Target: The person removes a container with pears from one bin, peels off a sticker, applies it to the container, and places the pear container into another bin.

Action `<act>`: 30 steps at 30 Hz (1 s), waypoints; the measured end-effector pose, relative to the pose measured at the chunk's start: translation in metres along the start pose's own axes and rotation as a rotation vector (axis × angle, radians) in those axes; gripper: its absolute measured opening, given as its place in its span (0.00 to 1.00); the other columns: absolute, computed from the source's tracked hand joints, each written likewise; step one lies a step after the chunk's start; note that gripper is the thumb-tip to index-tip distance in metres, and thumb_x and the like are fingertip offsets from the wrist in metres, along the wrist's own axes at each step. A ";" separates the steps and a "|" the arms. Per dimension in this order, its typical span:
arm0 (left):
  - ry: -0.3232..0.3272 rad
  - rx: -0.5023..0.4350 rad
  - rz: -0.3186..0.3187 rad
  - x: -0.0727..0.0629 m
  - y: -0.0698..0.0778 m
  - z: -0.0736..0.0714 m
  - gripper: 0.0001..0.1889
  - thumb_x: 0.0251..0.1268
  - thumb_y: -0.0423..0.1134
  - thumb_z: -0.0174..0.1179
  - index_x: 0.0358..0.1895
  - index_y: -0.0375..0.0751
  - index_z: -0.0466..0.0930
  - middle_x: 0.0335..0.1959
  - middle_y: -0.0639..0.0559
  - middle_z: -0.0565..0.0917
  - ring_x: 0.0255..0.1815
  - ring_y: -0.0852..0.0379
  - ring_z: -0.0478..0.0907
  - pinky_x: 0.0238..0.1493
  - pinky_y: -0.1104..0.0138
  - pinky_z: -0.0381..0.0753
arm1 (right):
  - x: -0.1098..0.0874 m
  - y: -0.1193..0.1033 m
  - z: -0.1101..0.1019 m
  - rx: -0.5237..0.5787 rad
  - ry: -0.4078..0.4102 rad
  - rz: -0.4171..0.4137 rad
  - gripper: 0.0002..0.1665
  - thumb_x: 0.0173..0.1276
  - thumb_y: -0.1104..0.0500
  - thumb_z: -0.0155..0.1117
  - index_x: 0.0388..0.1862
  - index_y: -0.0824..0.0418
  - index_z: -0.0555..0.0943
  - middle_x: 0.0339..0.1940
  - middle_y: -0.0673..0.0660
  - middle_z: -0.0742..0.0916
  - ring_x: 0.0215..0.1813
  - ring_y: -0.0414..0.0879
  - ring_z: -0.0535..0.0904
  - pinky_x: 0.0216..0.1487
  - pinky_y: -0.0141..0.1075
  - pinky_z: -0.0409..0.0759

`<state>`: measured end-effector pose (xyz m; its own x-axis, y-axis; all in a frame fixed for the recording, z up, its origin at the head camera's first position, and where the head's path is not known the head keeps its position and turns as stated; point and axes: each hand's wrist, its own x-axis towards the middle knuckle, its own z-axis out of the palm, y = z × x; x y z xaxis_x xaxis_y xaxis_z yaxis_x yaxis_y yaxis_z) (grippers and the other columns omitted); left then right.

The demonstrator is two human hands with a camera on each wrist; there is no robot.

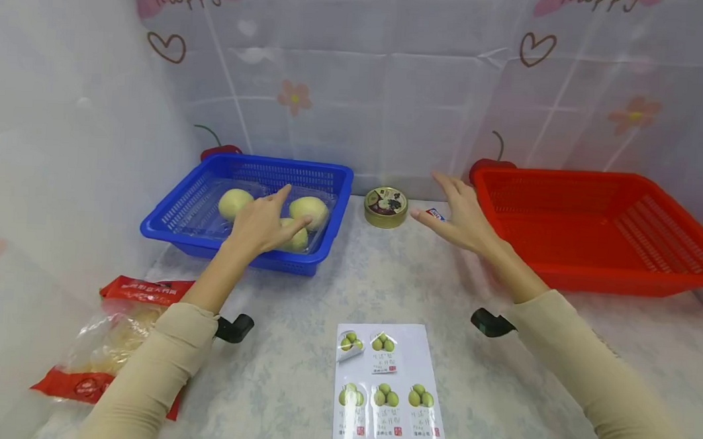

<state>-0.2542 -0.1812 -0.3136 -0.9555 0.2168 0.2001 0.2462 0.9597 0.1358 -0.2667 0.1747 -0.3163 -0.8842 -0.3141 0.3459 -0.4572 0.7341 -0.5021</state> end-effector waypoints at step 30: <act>-0.276 -0.194 -0.105 -0.027 -0.063 -0.021 0.39 0.63 0.52 0.59 0.67 0.26 0.59 0.61 0.27 0.69 0.63 0.29 0.62 0.62 0.37 0.58 | 0.144 -0.105 0.120 0.134 -0.362 -0.055 0.43 0.63 0.44 0.63 0.72 0.58 0.60 0.66 0.62 0.72 0.64 0.54 0.69 0.59 0.46 0.72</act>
<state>-0.2406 -0.2511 -0.3069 -0.9786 0.1847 -0.0913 0.1455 0.9333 0.3284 -0.3572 -0.0196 -0.3091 -0.8236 -0.5608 0.0850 -0.4924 0.6325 -0.5979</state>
